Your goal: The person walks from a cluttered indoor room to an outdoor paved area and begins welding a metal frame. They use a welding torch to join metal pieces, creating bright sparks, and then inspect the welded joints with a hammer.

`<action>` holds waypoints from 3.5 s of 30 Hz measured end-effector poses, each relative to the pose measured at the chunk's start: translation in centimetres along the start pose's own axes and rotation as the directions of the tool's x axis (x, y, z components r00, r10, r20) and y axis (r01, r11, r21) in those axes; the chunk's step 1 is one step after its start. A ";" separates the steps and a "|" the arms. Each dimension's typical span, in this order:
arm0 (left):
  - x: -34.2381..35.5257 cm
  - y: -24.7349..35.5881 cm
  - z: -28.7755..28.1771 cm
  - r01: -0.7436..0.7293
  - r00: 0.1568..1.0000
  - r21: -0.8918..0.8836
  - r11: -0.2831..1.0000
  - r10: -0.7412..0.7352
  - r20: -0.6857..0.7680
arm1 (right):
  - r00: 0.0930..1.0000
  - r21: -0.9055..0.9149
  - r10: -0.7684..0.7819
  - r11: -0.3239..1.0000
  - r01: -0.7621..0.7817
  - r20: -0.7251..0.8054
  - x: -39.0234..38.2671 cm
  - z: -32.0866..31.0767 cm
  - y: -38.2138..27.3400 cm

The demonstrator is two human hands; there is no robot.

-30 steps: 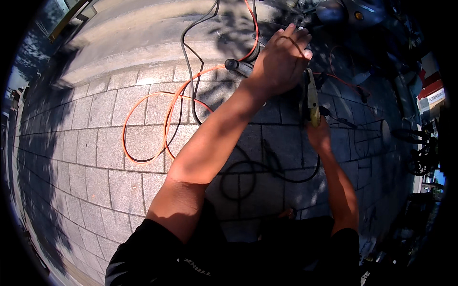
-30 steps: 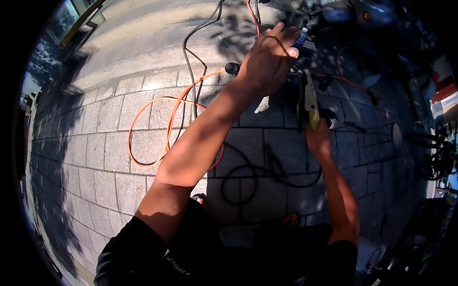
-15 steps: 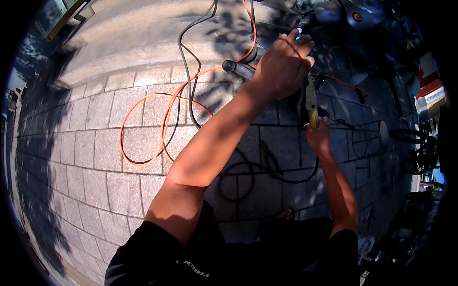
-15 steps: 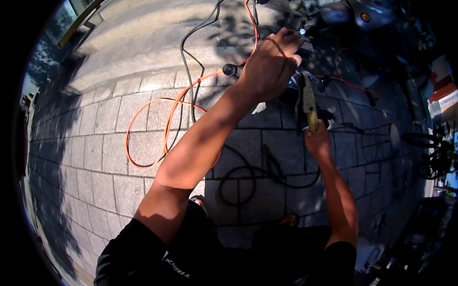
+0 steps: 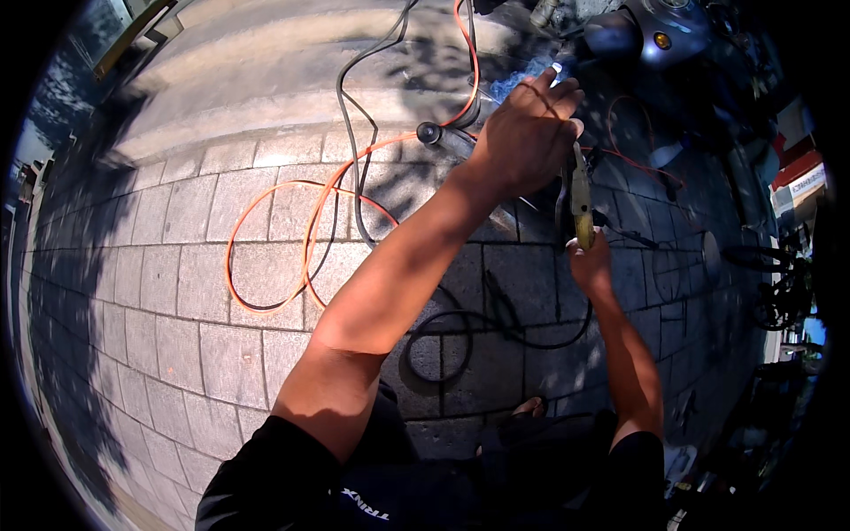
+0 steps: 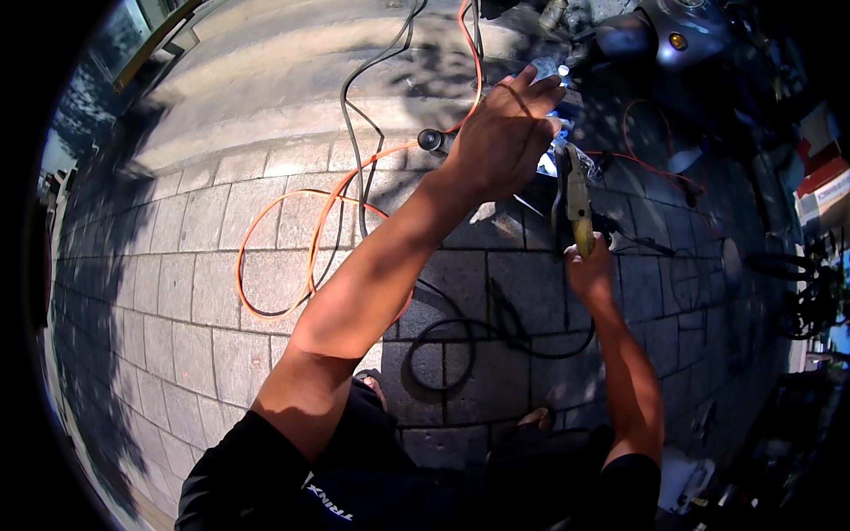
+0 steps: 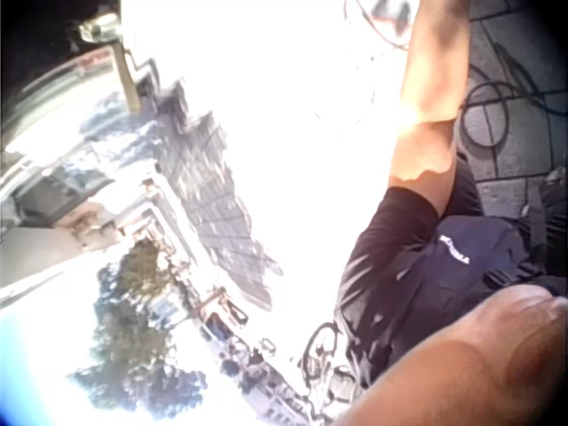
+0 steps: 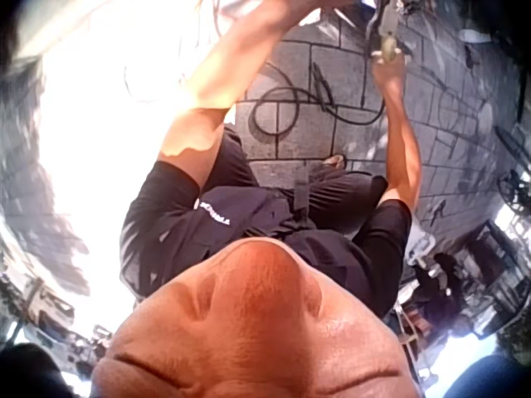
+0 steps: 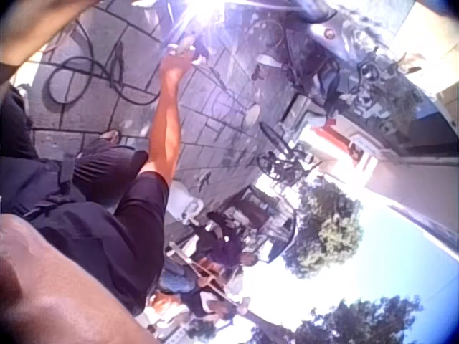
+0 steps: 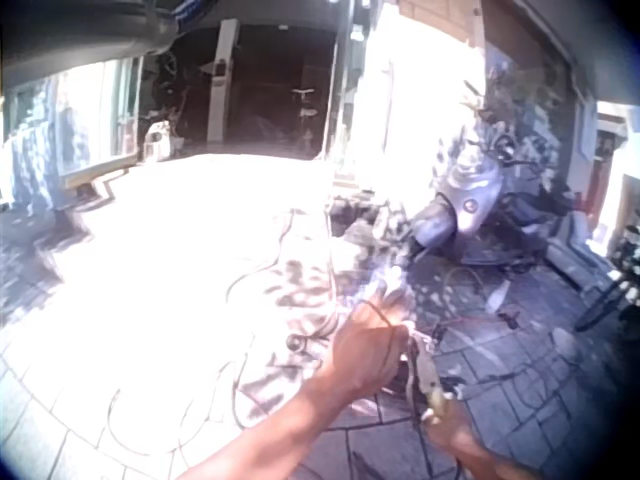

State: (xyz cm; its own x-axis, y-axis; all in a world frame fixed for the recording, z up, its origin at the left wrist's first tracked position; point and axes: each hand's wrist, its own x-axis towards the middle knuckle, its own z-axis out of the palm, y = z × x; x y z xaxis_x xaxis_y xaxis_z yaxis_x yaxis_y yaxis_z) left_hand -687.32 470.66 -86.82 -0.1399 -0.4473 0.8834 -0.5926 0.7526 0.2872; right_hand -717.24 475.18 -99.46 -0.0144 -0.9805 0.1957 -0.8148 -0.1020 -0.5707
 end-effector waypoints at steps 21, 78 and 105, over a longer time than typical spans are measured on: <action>0.2 -1.6 -0.5 0.029 0.992 0.014 0.999 -0.027 -0.120 | 0.995 -0.062 0.083 0.995 -0.080 0.050 0.6 0.3 0.7; -1.2 1.9 2.6 -0.013 1.000 -0.048 0.999 0.014 0.025 | 0.995 -0.130 0.066 0.990 -0.056 0.075 0.9 0.9 -0.4; -2.8 -5.0 0.2 0.122 0.992 -0.018 0.992 -0.123 -0.035 | 0.973 -0.312 -0.043 0.943 0.114 0.227 -0.1 0.2 -0.5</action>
State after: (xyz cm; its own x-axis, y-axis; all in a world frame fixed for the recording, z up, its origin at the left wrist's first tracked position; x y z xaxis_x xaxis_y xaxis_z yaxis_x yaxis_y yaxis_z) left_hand -684.15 468.01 -90.79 -0.0381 -0.5187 0.8541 -0.5906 0.7011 0.3995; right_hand -716.67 475.30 -99.37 0.1522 -0.9878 0.0338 -0.9511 -0.1556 -0.2668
